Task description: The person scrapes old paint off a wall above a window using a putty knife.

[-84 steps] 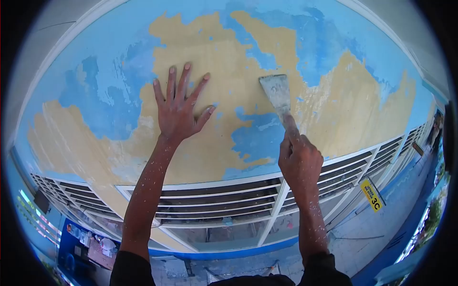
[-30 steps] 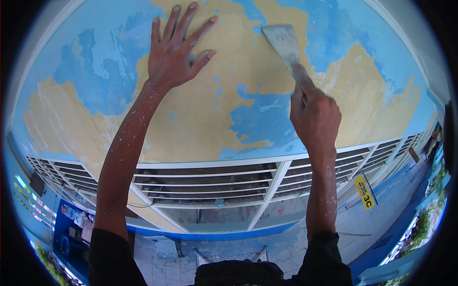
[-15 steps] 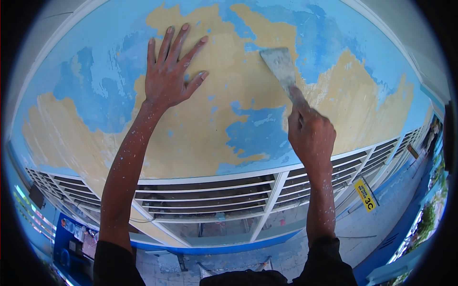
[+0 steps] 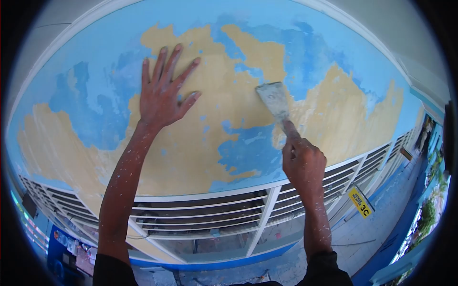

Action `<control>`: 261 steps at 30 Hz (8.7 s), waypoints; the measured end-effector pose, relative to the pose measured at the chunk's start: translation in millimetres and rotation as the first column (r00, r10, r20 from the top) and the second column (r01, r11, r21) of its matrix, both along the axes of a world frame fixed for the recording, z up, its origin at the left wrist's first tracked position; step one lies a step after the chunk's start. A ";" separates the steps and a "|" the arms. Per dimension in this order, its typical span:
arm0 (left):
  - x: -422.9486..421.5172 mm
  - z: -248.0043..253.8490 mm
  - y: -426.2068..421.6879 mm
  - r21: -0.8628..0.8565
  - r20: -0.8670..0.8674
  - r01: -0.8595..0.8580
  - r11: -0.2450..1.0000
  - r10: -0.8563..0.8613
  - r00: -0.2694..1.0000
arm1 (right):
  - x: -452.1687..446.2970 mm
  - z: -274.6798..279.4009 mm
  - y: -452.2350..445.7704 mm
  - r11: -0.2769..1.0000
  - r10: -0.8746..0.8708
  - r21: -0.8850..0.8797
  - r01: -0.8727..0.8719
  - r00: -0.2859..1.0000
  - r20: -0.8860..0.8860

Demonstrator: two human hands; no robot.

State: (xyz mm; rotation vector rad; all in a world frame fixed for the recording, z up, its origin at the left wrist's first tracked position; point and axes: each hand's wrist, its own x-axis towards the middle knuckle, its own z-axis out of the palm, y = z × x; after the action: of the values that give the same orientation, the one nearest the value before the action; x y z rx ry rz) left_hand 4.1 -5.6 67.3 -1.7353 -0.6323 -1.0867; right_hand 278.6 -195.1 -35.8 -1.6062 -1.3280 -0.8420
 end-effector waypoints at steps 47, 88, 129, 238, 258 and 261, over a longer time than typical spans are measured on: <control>-6.3 -2.1 2.9 -0.012 0.020 0.024 1.000 -0.024 1.000 | 28.0 -7.1 -0.4 0.998 0.049 0.037 -0.051 0.996 0.069; -1.8 -5.6 5.2 -0.023 0.036 0.032 0.999 -0.031 0.999 | 52.7 51.0 3.5 0.999 0.026 0.012 -0.034 0.907 0.420; 125.5 -3.6 -7.2 -0.080 0.225 0.441 0.894 -0.415 0.882 | 69.1 -120.3 -63.7 0.997 0.077 0.042 -0.068 0.965 -0.251; 62.2 24.7 10.5 0.058 -0.050 0.185 0.981 -0.182 0.982 | -13.6 30.0 -2.1 0.999 0.018 -0.035 -0.015 0.996 0.090; 62.6 31.4 7.4 0.082 -0.068 0.127 0.988 -0.122 0.990 | 5.9 44.1 1.3 0.997 0.064 0.019 -0.068 0.985 0.161; 65.0 30.6 4.8 0.073 -0.078 0.132 0.989 -0.126 0.989 | 8.6 55.4 10.2 0.997 0.059 0.035 -0.067 0.982 0.177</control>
State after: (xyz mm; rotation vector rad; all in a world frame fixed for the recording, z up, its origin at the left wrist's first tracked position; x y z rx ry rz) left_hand 69.1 -0.9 97.8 -1.7590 -0.4305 -1.1161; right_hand 287.3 -184.9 19.6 -1.4769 -1.4675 -0.9848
